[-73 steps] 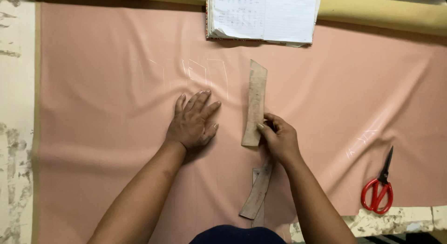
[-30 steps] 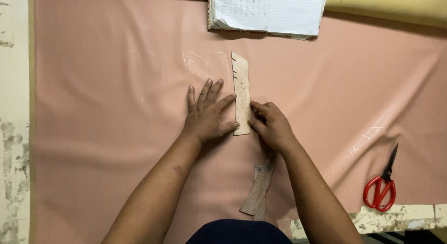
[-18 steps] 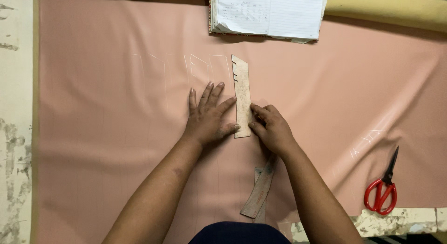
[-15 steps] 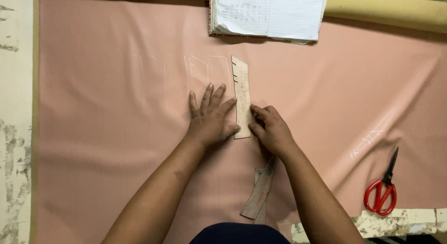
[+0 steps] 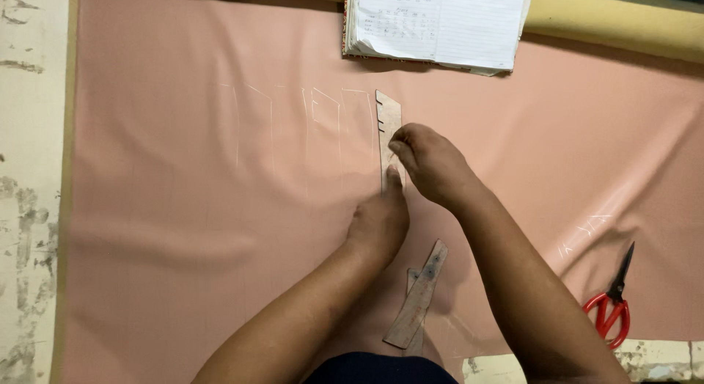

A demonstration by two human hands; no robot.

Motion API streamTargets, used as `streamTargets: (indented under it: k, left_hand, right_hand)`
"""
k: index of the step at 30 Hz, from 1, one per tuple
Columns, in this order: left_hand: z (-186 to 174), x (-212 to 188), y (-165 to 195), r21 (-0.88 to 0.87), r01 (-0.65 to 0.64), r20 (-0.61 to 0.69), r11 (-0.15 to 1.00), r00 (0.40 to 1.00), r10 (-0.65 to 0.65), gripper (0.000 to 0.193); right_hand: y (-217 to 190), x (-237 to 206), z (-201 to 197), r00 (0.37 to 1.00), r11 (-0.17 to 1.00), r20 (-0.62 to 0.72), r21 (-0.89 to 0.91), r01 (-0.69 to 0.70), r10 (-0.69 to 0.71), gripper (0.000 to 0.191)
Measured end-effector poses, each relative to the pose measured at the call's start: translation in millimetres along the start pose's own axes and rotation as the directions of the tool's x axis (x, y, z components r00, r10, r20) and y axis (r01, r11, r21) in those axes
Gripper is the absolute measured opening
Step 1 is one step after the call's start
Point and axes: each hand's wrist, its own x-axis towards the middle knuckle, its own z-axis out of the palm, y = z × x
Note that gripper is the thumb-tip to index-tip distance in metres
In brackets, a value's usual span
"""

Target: The person marks a large piece of pink fabric on a table using a small wooden ruler and a pencil. They repeatedly position the ruler along the fabric and draw straight lines, creating a series of parallel markings. A notebook and scissors are visible on the table but are not used during the clip.

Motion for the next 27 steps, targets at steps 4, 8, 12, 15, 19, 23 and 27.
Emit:
streamTargets:
  k: [4, 8, 12, 15, 19, 23, 27]
  left_hand:
    - [27, 3, -8, 0.167, -0.123, -0.083, 0.978, 0.987, 0.139, 0.069]
    - [28, 4, -15, 0.286, -0.174, -0.062, 0.942, 0.978, 0.199, 0.075]
    - [11, 3, -10, 0.052, -0.086, -0.061, 0.995, 0.994, 0.089, 0.06]
    - [0, -1, -9, 0.232, -0.187, -0.184, 0.955, 0.955, 0.232, 0.051]
    - [-6, -2, -16, 0.507, -0.268, -0.255, 0.819, 0.861, 0.439, 0.042]
    - [-6, 2, -18, 0.463, -0.286, -0.299, 0.839, 0.84, 0.452, 0.038]
    - [-6, 4, -17, 0.473, -0.298, -0.237, 0.829, 0.863, 0.445, 0.038]
  right_hand:
    - [-15, 7, 4, 0.978, 0.997, 0.195, -0.046, -0.06, 0.068, 0.029]
    - [-11, 9, 12, 0.97, 0.996, 0.23, -0.063, -0.064, 0.077, 0.027]
    - [2, 27, 19, 0.991, 0.988, 0.082, -0.107, 0.111, -0.102, 0.024]
    - [12, 45, 17, 0.973, 0.971, -0.06, -0.11, 0.214, -0.221, 0.021]
    - [18, 53, 13, 0.979, 0.982, -0.095, -0.077, 0.174, -0.181, 0.019]
    - [17, 54, 12, 0.989, 0.984, -0.082, -0.136, 0.113, -0.125, 0.02]
    - [16, 57, 16, 0.993, 0.998, -0.1, -0.018, 0.065, -0.066, 0.021]
